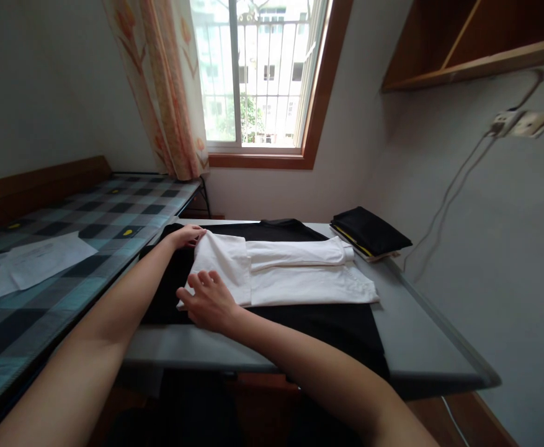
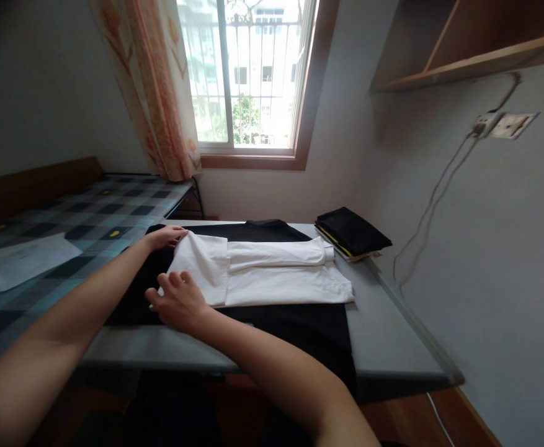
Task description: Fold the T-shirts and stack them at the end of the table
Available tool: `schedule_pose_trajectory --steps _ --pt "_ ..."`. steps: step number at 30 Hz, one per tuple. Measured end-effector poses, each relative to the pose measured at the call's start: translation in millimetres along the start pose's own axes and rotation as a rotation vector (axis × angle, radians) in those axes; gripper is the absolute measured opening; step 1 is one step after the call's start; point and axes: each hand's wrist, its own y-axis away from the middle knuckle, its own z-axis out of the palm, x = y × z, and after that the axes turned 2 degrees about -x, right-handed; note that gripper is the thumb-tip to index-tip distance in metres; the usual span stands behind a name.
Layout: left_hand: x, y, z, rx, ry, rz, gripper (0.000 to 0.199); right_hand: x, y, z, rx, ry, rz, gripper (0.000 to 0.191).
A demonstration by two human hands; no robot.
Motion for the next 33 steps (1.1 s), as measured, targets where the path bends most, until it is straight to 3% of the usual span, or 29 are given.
schedule_pose_trajectory --steps 4,10,24,33 --pt "5 3 -1.1 -0.018 -0.019 0.003 0.032 -7 -18 9 0.012 0.048 -0.135 0.020" --pt "6 6 -0.8 -0.001 -0.032 0.042 0.028 -13 -20 20 0.003 0.034 -0.223 0.020" --pt "-1 9 1.9 0.047 -0.040 0.046 0.033 -11 -20 22 0.004 0.038 -0.150 0.026" --pt "3 14 6.9 0.080 0.001 0.047 0.028 -27 -28 31 -0.014 0.035 -0.041 0.026"
